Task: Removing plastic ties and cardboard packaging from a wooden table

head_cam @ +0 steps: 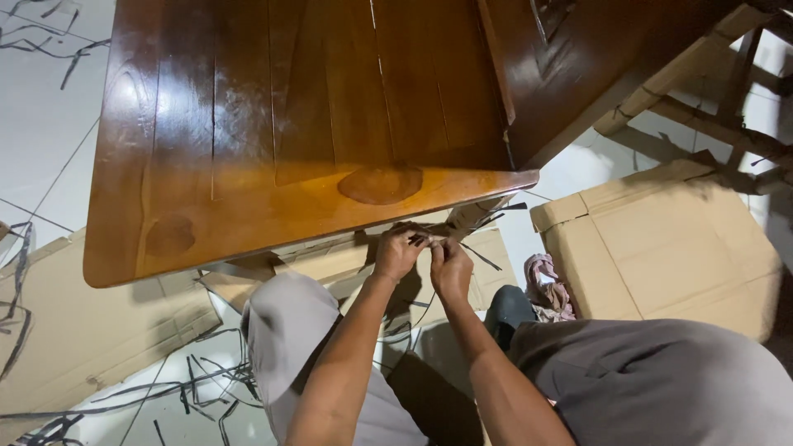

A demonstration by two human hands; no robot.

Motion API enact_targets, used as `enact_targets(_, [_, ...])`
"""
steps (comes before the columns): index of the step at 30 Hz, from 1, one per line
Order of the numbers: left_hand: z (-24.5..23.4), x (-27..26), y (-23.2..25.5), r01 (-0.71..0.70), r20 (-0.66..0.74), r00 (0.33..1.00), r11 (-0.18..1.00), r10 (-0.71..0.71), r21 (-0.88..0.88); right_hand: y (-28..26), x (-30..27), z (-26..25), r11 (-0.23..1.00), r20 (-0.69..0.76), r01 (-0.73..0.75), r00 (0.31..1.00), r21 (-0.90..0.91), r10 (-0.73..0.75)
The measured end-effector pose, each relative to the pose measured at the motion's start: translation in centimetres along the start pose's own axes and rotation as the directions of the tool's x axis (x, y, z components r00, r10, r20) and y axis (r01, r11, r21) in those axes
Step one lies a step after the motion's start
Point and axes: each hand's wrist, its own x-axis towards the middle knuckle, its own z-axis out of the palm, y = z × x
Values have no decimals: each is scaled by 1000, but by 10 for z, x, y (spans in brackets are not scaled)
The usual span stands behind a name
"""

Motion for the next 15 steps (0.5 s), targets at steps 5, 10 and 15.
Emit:
enact_targets(5, [-12,10,49,130,27,991,988,-128,-80,-14,-23,-19,991,-163,86,984,98,-70])
enact_targets(10, [-7,-1,43,171,72,983,985,-170,1,-11,-30,-25,965,-198,193,967,177,-157])
enact_targets(15, [-12,0,68,256,131,957,966,-258,29,-5,-34,-25,911,-161,254,964,324,-211])
